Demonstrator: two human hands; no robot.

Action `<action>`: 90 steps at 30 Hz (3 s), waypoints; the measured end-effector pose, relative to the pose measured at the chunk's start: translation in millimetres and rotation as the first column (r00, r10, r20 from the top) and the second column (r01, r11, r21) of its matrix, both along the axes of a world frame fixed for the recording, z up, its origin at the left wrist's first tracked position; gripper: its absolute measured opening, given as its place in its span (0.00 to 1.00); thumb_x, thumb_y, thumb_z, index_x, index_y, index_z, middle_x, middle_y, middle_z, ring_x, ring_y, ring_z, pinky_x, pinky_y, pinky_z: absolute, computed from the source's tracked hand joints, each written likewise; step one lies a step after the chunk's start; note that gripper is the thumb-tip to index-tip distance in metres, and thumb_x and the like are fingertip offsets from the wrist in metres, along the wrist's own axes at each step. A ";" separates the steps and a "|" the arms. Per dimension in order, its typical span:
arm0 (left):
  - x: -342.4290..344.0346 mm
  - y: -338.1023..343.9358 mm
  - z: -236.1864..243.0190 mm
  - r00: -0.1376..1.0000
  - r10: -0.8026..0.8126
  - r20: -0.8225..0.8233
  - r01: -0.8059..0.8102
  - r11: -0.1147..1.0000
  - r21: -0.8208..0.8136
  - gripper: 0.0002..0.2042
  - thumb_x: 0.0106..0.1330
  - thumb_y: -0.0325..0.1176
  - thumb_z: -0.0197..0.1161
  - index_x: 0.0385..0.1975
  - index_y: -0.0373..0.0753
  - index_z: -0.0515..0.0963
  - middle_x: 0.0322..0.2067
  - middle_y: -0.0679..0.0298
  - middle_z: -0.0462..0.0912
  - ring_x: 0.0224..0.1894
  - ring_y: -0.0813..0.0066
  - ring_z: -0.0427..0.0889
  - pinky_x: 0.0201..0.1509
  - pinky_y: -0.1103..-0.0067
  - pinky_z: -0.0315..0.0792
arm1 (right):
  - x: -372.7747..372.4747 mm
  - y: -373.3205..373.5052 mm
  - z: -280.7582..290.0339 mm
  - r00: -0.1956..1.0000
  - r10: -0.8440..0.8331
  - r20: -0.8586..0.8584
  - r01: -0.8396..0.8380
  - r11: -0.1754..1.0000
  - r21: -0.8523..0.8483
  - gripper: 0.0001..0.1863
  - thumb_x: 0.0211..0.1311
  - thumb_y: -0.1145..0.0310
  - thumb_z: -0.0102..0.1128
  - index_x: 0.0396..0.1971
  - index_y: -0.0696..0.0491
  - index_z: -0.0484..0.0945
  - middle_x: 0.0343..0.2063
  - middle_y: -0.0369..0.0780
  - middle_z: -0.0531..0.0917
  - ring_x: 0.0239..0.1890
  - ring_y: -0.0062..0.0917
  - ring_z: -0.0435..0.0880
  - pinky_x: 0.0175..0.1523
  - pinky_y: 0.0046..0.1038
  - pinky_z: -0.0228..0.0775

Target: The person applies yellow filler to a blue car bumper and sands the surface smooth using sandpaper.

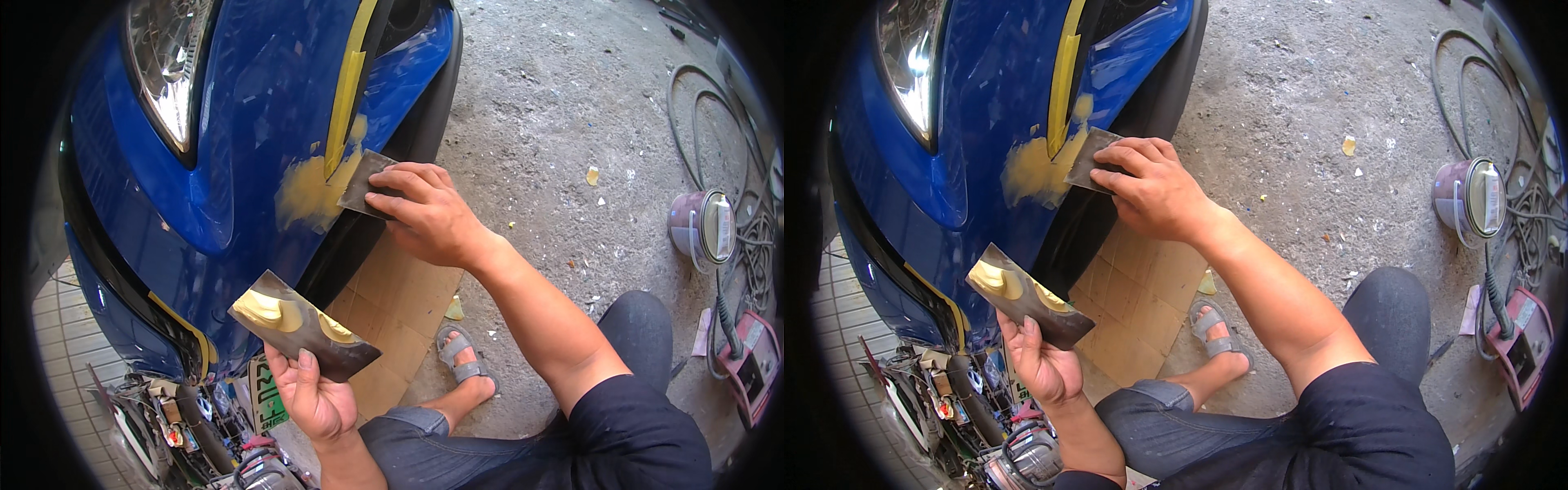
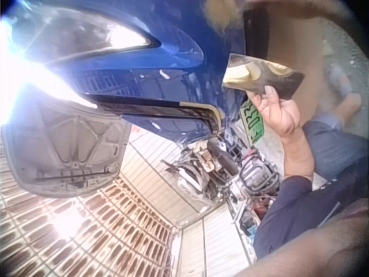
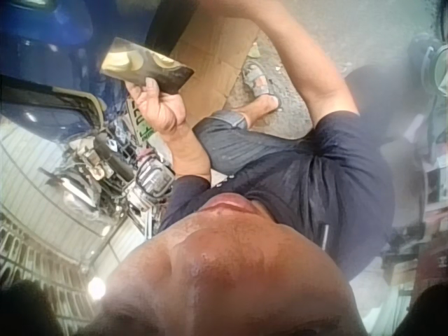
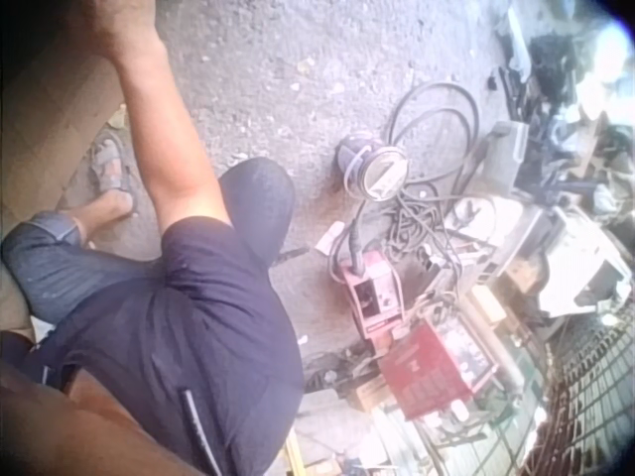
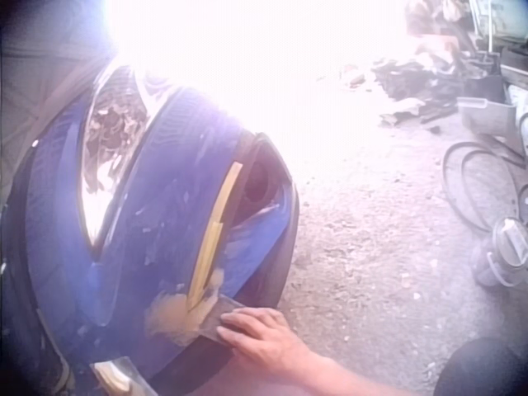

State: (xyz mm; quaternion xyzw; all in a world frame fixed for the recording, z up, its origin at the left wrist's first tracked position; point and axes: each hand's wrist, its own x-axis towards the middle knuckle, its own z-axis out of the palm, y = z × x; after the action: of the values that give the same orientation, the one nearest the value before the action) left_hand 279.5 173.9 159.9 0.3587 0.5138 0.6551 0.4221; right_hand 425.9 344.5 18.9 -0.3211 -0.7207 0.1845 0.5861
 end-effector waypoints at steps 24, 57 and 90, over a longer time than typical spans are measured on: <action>2.5 -1.7 -0.3 1.000 0.015 -0.003 -0.015 1.000 0.005 0.26 0.68 0.18 0.47 0.67 0.38 0.56 0.61 0.55 0.68 0.62 0.62 0.69 0.68 0.64 0.62 | -26.8 -26.7 -6.3 0.910 -0.256 -0.327 0.084 0.885 -0.459 0.20 0.51 0.68 0.62 0.47 0.55 0.77 0.50 0.43 0.75 0.56 0.40 0.70 0.60 0.39 0.61; -5.1 -4.9 -0.3 0.999 0.023 0.022 -0.022 0.999 -0.035 0.25 0.68 0.19 0.48 0.66 0.37 0.57 0.61 0.55 0.68 0.61 0.64 0.70 0.68 0.66 0.62 | -11.0 -102.8 24.4 0.249 0.350 -0.903 -0.879 0.473 -0.059 0.17 0.53 0.68 0.67 0.44 0.57 0.80 0.51 0.45 0.75 0.53 0.32 0.74 0.59 0.32 0.65; -4.8 -8.1 -0.2 0.999 -0.017 -0.047 0.017 1.000 0.006 0.25 0.69 0.21 0.49 0.66 0.38 0.59 0.62 0.56 0.67 0.63 0.64 0.67 0.69 0.66 0.58 | -80.0 -91.3 10.1 0.340 -0.235 -0.910 -0.739 0.532 -0.414 0.21 0.65 0.66 0.57 0.54 0.59 0.68 0.46 0.38 0.77 0.47 0.19 0.75 0.55 0.24 0.67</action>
State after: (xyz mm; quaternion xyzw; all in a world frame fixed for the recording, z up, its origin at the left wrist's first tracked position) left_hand 274.7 165.8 159.7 0.3798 0.5183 0.6446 0.4144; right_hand 345.9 253.3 29.0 -0.2496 -0.1514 0.7314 0.6163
